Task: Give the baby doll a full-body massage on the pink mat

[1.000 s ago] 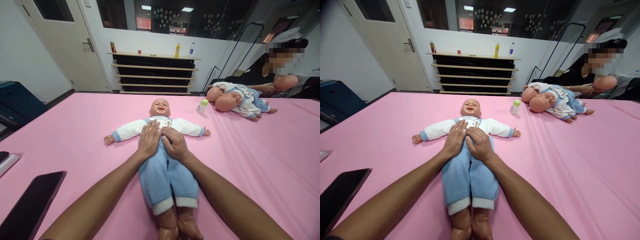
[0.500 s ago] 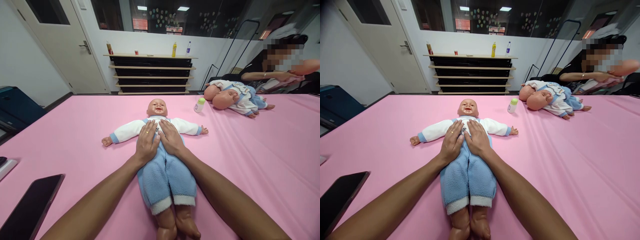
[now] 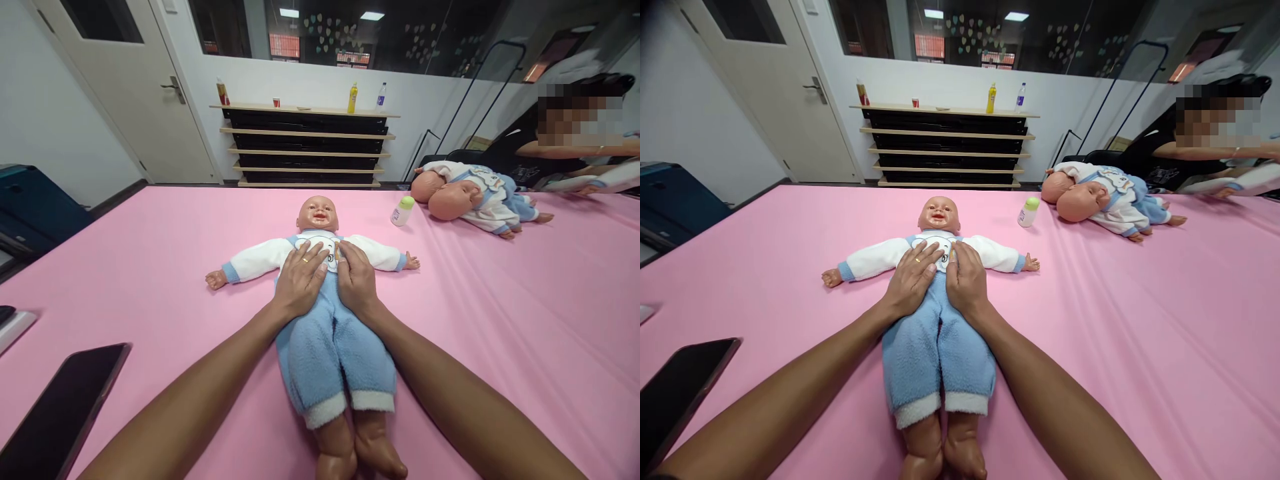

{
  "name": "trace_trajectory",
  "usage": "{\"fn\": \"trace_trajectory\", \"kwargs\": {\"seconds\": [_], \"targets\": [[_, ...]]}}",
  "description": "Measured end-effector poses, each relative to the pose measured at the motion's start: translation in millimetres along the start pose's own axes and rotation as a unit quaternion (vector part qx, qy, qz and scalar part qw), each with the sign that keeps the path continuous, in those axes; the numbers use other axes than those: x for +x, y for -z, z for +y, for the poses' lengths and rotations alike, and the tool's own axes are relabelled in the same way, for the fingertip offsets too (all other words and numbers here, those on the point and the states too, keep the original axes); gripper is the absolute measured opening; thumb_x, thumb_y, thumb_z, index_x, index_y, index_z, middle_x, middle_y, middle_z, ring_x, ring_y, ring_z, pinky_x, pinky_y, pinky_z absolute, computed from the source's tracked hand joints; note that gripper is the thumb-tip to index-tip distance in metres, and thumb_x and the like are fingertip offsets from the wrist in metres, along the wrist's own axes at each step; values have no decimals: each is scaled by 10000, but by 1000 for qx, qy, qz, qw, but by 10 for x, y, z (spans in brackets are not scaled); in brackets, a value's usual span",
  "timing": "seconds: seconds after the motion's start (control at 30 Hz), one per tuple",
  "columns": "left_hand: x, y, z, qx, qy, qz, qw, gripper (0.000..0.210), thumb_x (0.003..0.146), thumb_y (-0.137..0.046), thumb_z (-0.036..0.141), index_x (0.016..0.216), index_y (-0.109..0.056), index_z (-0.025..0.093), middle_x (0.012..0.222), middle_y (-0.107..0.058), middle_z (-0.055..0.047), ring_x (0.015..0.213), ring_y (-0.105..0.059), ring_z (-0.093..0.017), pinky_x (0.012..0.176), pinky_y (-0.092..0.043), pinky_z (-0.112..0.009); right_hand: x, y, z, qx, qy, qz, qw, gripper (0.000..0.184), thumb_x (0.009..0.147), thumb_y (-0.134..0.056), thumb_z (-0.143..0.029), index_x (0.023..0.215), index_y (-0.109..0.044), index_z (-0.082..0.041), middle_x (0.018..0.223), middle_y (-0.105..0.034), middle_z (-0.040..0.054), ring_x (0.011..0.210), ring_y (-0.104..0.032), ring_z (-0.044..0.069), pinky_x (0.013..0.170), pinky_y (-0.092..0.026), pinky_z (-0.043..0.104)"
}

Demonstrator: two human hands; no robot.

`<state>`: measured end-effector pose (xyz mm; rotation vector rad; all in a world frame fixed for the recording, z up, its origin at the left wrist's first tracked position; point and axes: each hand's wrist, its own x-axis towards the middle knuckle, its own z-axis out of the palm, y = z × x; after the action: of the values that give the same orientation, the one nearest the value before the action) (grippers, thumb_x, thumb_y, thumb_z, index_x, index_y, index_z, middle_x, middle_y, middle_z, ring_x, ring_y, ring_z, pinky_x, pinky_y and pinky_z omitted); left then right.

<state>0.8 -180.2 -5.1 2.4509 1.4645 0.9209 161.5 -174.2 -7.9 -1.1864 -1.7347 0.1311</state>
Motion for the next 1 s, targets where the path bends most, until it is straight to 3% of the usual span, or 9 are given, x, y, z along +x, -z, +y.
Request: {"fn": "trace_trajectory", "kwargs": {"seconds": [0.13,0.27,0.4,0.53,0.67,0.9,1.0], "targets": [[21,-85,-77,-23,54,26,998,488,1009,-222,412,1436,-402,262,1540,-304,-23,1451,-201,-215,1183,-164,-513,-4,69,-90,45,88,-61,993,313,923,-418,-255,1125,-645,-180,1167,-648,85,1161,-560,215,1074,-418,421],[9,-144,-137,-43,80,57,994,520,1010,-197,415,1445,-382,198,1541,-294,-74,1449,-209,-209,1189,-167,-502,28,81,-128,43,168,-162,971,328,922,-436,-258,1180,-633,-205,1234,-629,52,1207,-536,198,1127,-357,427],[-31,-164,-127,-42,84,102,990,535,1001,-244,409,1450,-358,141,1529,-304,-132,1446,-215,-230,1187,-176,-510,78,41,-117,-18,142,-207,968,405,937,-413,-264,1313,-553,-210,1375,-531,50,1323,-436,206,1170,-269,464],[-72,-132,-68,-20,47,128,990,540,986,-303,385,1471,-310,149,1541,-276,-135,1452,-190,-242,1182,-177,-514,99,-2,-75,-49,91,-198,975,457,954,-394,-296,1392,-478,-197,1457,-437,60,1386,-349,216,1184,-229,468],[-91,-63,-4,0,-6,119,993,540,973,-332,360,1471,-307,152,1543,-274,-126,1457,-174,-237,1181,-184,-499,88,-44,-2,-61,28,-172,983,479,962,-376,-315,1409,-453,-164,1485,-393,79,1403,-317,225,1185,-228,465],[-68,50,49,20,-105,36,994,505,963,-336,369,1436,-404,204,1500,-379,-56,1455,-185,-235,1193,-144,-498,47,-105,119,-41,-81,-90,992,504,978,-304,-339,1401,-442,-101,1446,-434,136,1364,-378,240,1168,-268,470],[-30,66,39,24,-116,-14,993,475,967,-340,384,1415,-442,265,1462,-439,-13,1443,-224,-236,1199,-110,-513,26,-75,93,-23,-76,-35,996,470,973,-303,-321,1349,-492,-112,1387,-498,136,1319,-428,245,1147,-303,478]]}}
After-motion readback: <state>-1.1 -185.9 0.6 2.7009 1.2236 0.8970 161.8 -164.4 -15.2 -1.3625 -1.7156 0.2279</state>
